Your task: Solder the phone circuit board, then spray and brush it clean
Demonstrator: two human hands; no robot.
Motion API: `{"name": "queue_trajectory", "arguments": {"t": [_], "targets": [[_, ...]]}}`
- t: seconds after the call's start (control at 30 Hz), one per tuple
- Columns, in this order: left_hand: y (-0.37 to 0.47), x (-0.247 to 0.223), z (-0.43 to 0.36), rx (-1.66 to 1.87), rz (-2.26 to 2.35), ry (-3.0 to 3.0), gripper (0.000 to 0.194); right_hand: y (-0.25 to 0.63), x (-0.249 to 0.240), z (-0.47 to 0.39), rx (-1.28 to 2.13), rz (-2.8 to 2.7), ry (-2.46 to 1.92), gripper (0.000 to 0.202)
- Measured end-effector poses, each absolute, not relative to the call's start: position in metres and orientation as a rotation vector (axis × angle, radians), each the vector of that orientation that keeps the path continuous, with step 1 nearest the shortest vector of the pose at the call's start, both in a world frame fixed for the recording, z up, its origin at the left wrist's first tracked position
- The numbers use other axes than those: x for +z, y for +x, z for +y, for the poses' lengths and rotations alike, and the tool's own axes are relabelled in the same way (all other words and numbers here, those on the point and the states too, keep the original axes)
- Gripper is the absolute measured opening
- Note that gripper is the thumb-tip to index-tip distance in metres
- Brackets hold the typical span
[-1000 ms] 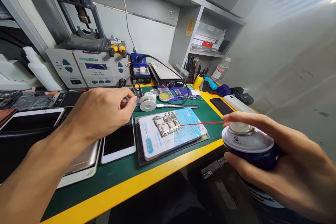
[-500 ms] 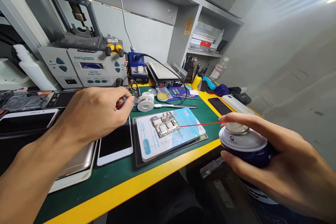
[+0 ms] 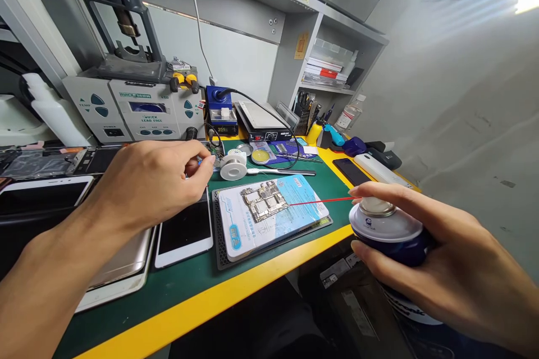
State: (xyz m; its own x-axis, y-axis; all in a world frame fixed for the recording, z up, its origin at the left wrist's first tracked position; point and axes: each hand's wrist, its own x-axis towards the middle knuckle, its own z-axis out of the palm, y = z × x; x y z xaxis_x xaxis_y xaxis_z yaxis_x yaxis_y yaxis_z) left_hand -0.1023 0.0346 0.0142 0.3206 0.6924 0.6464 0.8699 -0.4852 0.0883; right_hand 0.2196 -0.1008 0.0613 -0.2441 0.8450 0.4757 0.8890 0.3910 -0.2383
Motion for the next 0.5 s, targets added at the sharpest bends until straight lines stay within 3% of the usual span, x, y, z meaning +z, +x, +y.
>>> {"name": "queue_trajectory", "arguments": {"t": [0.5], "targets": [[-0.1033,0.0141,0.0338,-0.956,-1.381,-2.296,0.034,0.2149,0.064,-0.1018,-0.106,-2.122,-1.553,0.04]]}}
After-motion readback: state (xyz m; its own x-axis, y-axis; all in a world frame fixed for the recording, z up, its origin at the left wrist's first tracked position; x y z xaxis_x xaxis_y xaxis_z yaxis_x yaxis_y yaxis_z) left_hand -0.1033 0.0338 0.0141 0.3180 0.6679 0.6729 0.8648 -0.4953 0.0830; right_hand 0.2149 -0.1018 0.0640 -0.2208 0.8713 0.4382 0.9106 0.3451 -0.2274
